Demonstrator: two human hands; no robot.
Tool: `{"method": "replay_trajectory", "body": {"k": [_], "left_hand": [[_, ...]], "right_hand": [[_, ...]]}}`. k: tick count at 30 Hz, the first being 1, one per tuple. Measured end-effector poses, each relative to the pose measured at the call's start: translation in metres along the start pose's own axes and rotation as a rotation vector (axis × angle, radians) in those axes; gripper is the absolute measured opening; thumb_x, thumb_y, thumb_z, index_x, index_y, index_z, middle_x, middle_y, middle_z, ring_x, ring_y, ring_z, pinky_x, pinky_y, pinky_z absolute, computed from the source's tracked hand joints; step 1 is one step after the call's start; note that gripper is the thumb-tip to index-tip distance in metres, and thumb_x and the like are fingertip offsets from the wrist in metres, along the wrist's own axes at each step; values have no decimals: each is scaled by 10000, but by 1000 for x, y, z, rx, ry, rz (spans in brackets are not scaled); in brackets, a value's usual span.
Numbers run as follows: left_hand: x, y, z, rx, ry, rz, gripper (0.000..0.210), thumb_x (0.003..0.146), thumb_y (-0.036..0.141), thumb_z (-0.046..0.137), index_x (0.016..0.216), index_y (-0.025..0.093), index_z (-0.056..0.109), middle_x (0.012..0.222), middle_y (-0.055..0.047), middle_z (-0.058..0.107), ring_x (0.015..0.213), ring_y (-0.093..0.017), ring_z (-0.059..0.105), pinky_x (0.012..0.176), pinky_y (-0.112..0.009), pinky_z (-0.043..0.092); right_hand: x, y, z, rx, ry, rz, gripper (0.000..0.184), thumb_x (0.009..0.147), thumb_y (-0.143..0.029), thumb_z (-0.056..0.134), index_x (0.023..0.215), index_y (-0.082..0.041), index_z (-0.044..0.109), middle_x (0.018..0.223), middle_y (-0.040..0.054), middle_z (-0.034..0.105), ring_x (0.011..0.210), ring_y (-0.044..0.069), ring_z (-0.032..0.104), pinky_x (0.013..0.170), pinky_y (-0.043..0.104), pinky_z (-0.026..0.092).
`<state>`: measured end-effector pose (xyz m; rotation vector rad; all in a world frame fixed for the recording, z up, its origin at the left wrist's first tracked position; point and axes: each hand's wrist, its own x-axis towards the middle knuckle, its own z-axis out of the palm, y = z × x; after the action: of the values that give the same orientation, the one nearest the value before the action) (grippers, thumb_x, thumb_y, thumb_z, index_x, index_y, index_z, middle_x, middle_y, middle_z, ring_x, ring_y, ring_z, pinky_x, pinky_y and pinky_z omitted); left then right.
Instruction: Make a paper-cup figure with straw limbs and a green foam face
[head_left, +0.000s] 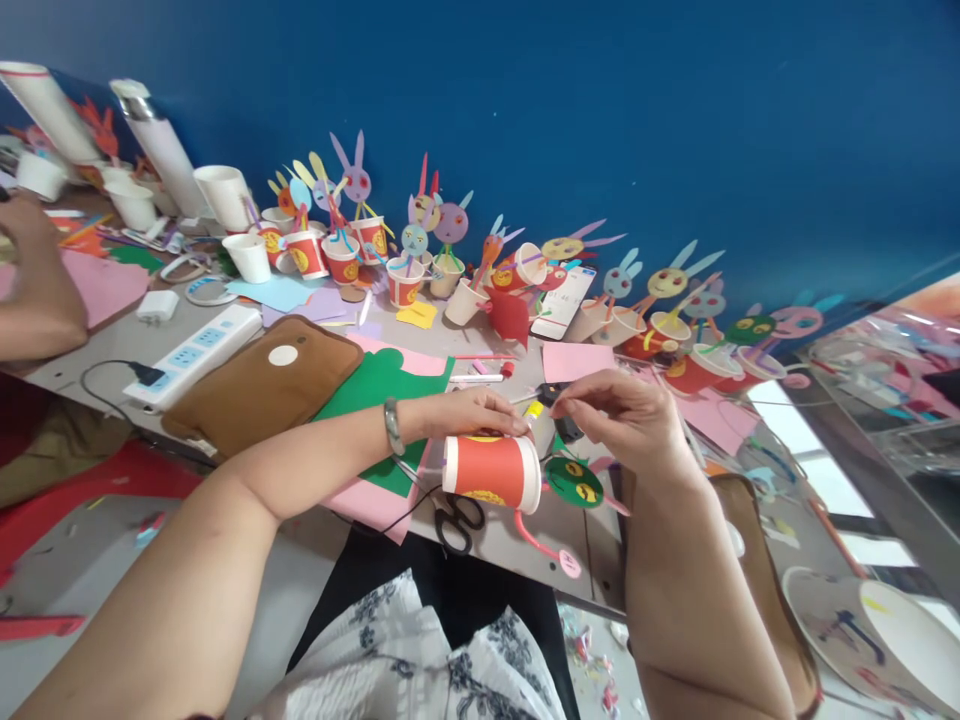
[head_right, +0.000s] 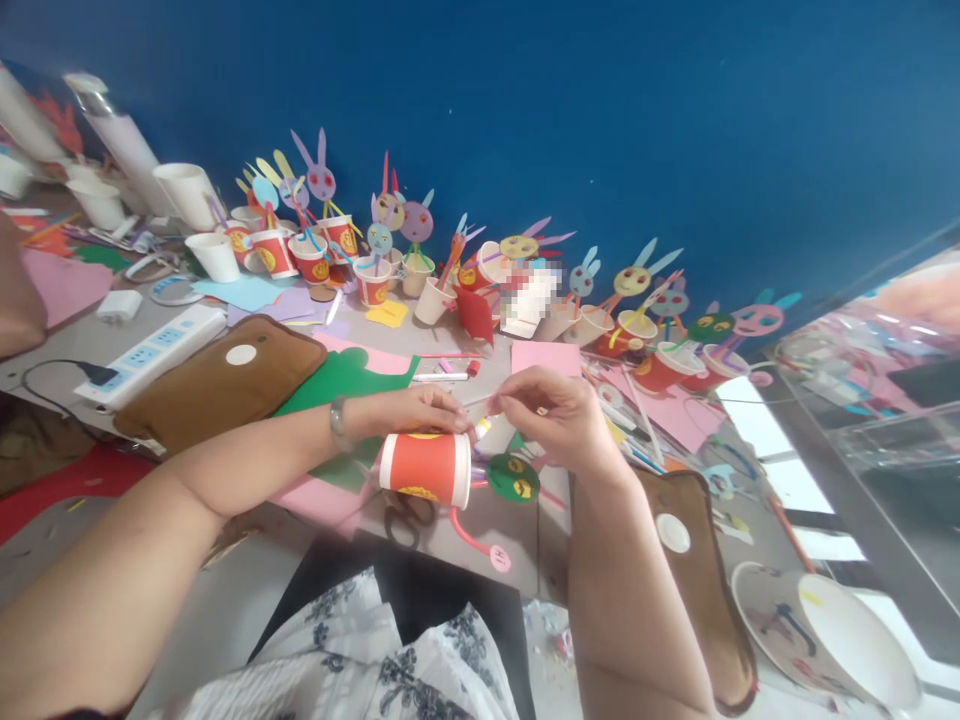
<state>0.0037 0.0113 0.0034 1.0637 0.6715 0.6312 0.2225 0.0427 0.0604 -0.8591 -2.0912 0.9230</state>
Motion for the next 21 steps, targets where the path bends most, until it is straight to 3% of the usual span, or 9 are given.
{"method": "replay_trajectory", "body": {"k": [7,16,21], "left_hand": [[0,-2,-1,13,-60,16,400,675,480,855,857,133,773,845,-55,721,697,-111,610,646,-223,435],[-2,1,1,-1,-37,21,388,693,446,847,897,124,778,801,-56,716,687,-114,615,653,-228,451],[-4,4,3,28,-40,16,367,715,447,830,896,131,782,799,-58,718,662,-108,603,626,-221,436]], "right_hand": [[4,13,6,145,-60,-17,63,751,-205,742,768,-231,687,740,4,735,580,121,649,465,219,484],[7,14,9,228,-53,-11,90,755,-259,788,755,-224,706,778,34,749,639,142,682,519,243,548],[9,18,8,258,-81,-63,109,766,-292,809,777,-227,722,800,41,767,721,167,722,629,276,599]]}}
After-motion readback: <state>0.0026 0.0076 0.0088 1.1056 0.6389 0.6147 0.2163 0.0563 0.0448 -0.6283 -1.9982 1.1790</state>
